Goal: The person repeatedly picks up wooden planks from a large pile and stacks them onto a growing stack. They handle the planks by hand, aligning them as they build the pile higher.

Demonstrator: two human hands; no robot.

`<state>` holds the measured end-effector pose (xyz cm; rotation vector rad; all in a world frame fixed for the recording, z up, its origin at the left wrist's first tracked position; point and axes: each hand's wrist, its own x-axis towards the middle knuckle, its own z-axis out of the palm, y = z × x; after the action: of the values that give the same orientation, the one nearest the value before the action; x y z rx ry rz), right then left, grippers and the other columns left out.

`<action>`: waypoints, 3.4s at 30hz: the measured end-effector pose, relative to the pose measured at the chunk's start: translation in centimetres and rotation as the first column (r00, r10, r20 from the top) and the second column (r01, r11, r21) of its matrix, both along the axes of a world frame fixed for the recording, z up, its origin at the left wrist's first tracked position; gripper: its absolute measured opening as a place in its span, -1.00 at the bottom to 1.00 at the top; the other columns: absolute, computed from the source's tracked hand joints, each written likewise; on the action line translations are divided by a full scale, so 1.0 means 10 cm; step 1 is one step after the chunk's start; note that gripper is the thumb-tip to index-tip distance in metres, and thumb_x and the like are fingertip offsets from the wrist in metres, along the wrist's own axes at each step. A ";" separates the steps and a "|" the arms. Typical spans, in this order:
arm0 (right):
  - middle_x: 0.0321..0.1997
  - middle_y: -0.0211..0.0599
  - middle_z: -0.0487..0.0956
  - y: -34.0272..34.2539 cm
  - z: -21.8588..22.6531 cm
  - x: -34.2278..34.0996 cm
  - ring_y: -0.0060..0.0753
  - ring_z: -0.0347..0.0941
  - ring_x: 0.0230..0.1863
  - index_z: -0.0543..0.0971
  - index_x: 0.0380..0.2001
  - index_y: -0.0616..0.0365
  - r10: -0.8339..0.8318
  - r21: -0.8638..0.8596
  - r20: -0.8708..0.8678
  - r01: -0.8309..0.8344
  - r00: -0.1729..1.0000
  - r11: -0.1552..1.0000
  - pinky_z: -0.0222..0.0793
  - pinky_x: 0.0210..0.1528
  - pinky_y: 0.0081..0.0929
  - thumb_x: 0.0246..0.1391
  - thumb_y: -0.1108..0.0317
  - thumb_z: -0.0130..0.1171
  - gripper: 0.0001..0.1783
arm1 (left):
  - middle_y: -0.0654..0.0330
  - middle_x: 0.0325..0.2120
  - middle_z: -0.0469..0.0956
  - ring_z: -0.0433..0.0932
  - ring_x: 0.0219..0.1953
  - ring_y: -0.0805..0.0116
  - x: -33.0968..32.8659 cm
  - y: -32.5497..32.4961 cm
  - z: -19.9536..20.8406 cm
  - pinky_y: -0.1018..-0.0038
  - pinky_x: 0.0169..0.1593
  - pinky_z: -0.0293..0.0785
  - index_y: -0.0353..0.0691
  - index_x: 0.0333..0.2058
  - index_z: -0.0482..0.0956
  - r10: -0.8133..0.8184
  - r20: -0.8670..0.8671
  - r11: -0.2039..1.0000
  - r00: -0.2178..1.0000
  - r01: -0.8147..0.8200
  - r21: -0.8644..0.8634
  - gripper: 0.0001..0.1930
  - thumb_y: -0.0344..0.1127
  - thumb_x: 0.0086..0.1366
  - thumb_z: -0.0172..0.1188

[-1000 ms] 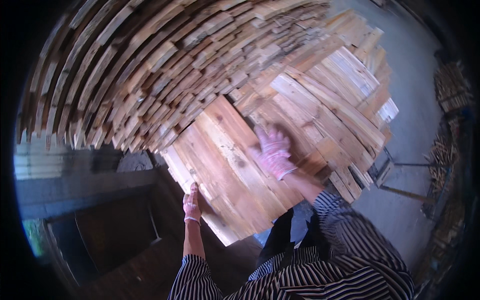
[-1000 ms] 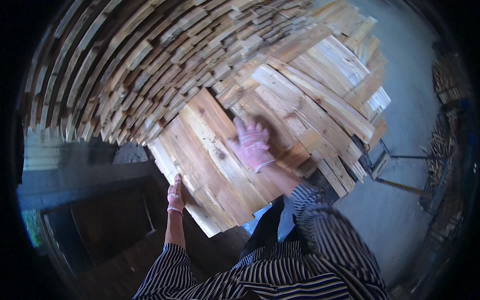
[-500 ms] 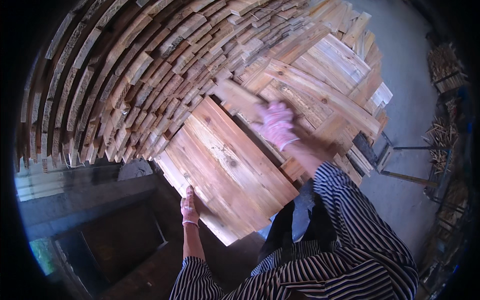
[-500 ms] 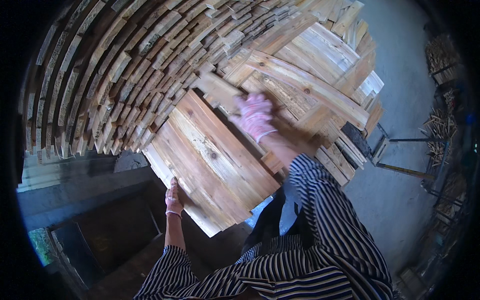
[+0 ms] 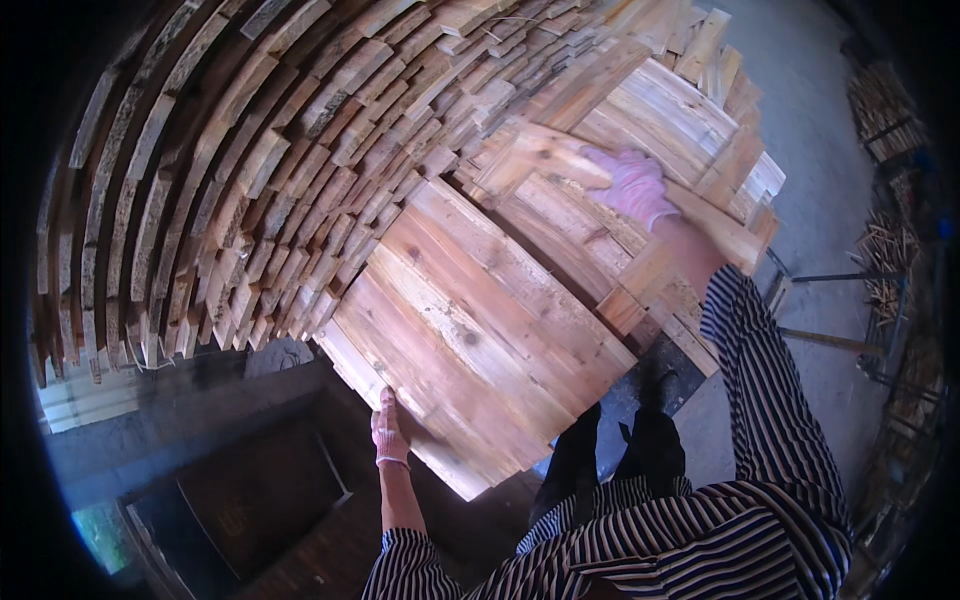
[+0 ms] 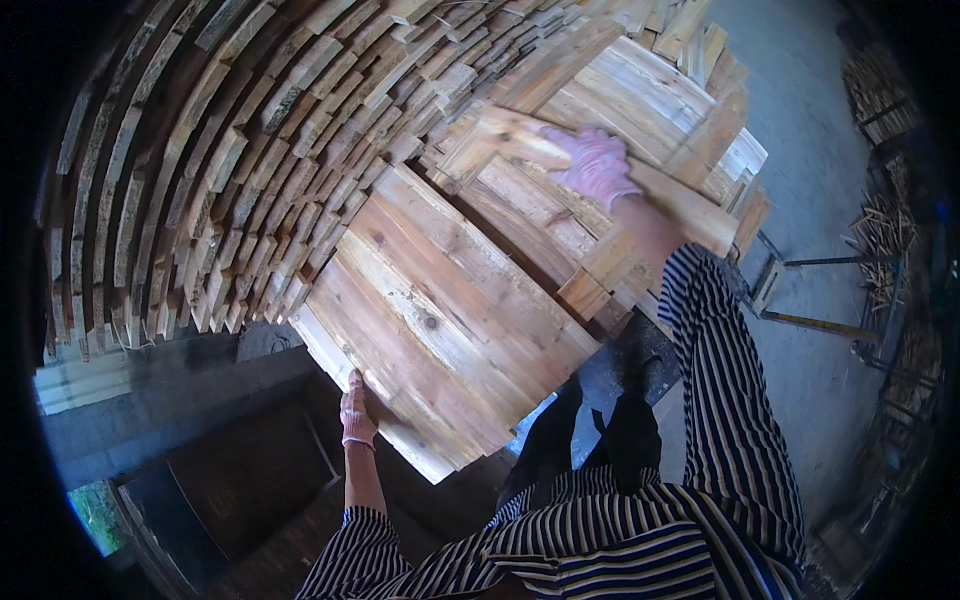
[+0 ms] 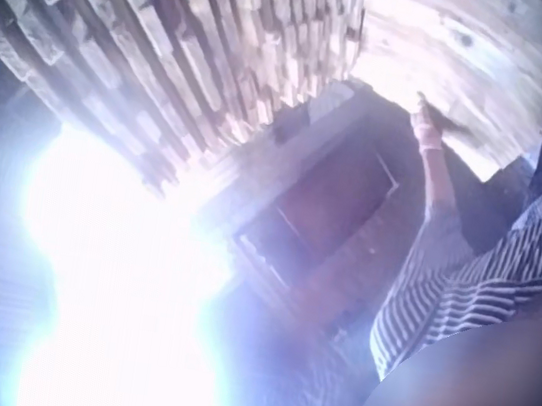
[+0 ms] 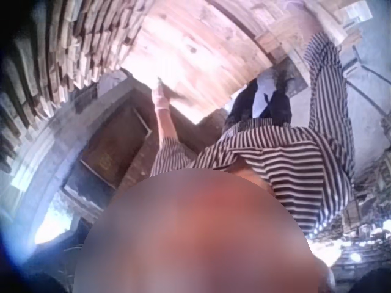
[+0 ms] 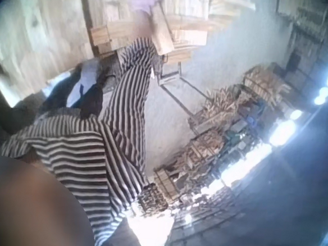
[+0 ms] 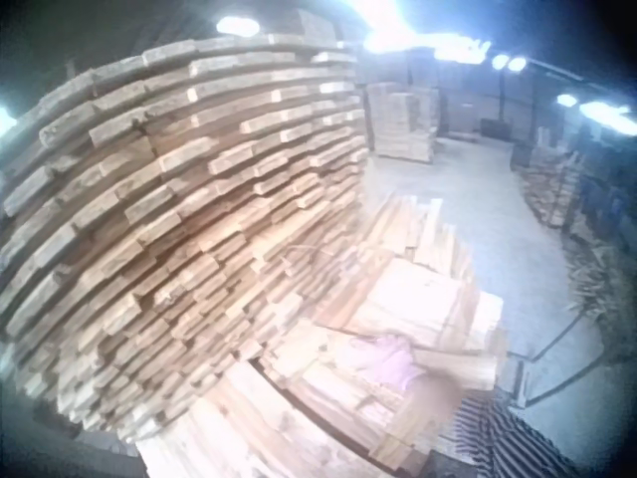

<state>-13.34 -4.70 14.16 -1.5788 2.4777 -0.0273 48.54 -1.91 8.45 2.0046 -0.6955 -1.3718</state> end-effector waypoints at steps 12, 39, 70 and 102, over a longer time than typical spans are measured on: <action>-0.22 -0.14 0.61 -0.39 -0.32 1.48 -0.02 0.57 -0.11 0.61 0.01 -0.29 -0.109 -0.368 0.421 0.280 0.901 0.887 0.43 -0.14 0.01 0.10 -0.10 0.24 -0.57 | 0.43 -0.47 0.38 0.38 -0.41 0.54 0.15 -0.05 -0.16 0.48 -0.34 0.40 -0.08 -0.29 0.55 -0.085 -0.079 0.996 0.993 0.084 -0.021 -0.51 0.26 0.29 0.36; -0.03 -0.06 0.69 6.13 -3.40 -0.41 -0.01 0.59 0.07 0.65 0.00 0.13 -0.666 0.415 0.744 0.735 0.065 0.536 0.43 0.17 -0.25 0.23 -0.13 0.19 -0.44 | 0.31 -0.43 0.22 0.24 -0.55 0.33 -4.21 3.06 -3.28 0.27 -0.48 0.25 0.03 -0.27 0.34 -0.298 -0.355 0.587 0.886 0.463 0.664 -0.53 0.28 0.38 0.21; -0.03 -0.30 0.67 6.07 -3.71 -1.56 -0.47 0.64 -0.18 0.44 0.28 0.15 -0.167 0.619 0.754 0.602 -0.635 0.505 0.62 -0.11 -0.41 0.25 -0.17 0.28 -0.25 | -0.10 0.26 0.47 0.45 0.29 0.15 -5.05 4.22 -3.87 0.26 0.36 0.32 -0.39 0.40 0.26 -0.606 -0.748 -0.068 0.270 0.919 0.388 0.01 0.33 0.26 0.32; 0.37 0.11 0.36 1.12 0.37 -0.28 0.15 0.37 0.33 0.26 0.46 -0.17 0.108 -0.001 0.445 -0.120 0.889 0.993 0.37 0.30 0.02 0.14 -0.25 0.26 -0.09 | 0.05 -0.01 0.65 0.65 -0.03 0.04 -4.20 0.72 0.41 -0.03 0.00 0.65 -0.15 0.16 0.53 -0.183 -0.846 0.983 0.501 0.073 -0.170 -0.44 0.18 0.44 0.14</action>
<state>-16.13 6.52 17.86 -1.5026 2.0217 -0.3027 6.50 5.31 12.50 0.9169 -0.4110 -2.1015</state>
